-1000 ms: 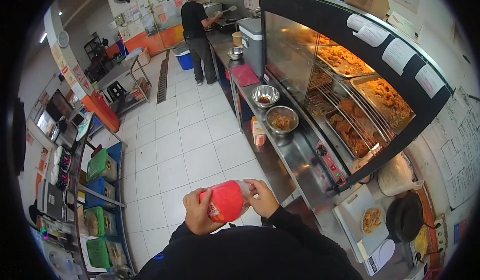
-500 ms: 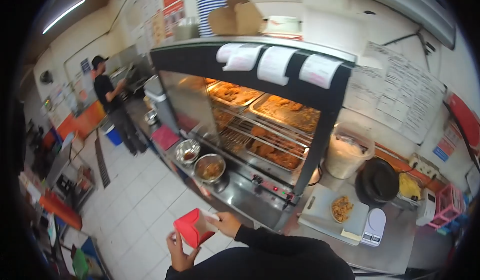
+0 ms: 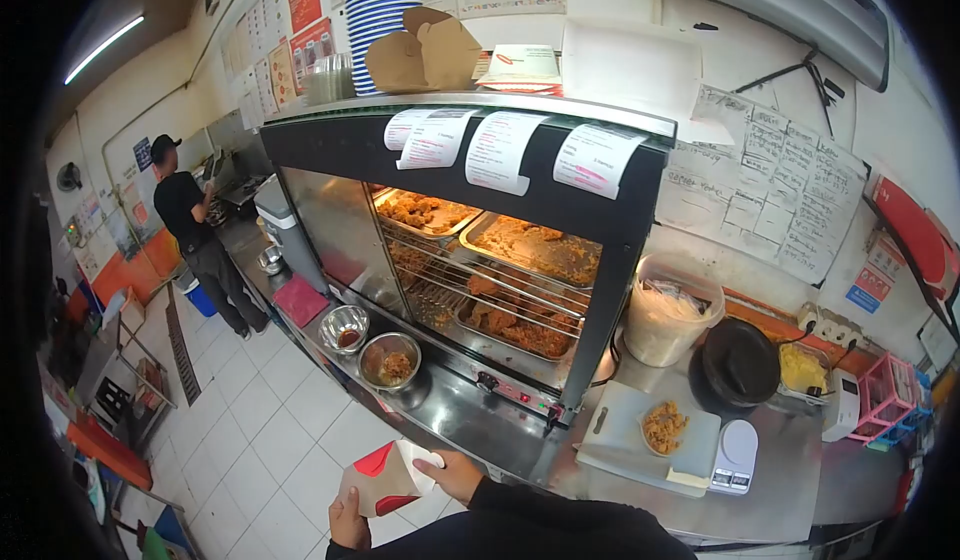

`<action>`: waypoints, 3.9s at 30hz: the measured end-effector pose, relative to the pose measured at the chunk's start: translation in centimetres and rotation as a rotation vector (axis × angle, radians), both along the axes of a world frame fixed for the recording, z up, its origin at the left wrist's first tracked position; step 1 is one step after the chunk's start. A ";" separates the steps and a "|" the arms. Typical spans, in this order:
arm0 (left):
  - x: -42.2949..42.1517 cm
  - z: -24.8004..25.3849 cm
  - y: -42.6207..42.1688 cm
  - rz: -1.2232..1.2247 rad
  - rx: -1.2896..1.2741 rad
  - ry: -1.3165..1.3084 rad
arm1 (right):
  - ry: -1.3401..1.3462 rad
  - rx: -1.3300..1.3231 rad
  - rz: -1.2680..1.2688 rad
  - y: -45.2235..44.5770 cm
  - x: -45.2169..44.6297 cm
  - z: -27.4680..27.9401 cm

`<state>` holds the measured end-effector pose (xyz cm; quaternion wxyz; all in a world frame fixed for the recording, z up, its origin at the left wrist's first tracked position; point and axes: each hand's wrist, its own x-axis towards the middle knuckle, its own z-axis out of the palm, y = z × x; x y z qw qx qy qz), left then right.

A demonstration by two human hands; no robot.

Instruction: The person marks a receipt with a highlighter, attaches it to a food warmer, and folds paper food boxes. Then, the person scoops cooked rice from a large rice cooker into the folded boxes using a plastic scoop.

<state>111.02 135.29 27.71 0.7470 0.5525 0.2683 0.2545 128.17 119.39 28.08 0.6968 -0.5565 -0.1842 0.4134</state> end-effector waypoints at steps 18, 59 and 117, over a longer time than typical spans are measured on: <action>-8.1 -2.7 2.5 -0.279 -0.369 0.674 | 0.209 -0.164 0.424 0.7 1.0 0.8; -4.7 7.6 -0.3 -0.353 1.499 0.215 | 0.499 -0.206 0.745 8.8 4.2 -2.7; -21.8 0.2 25.9 0.443 0.987 -0.007 | 0.990 0.199 0.449 32.6 -20.5 0.4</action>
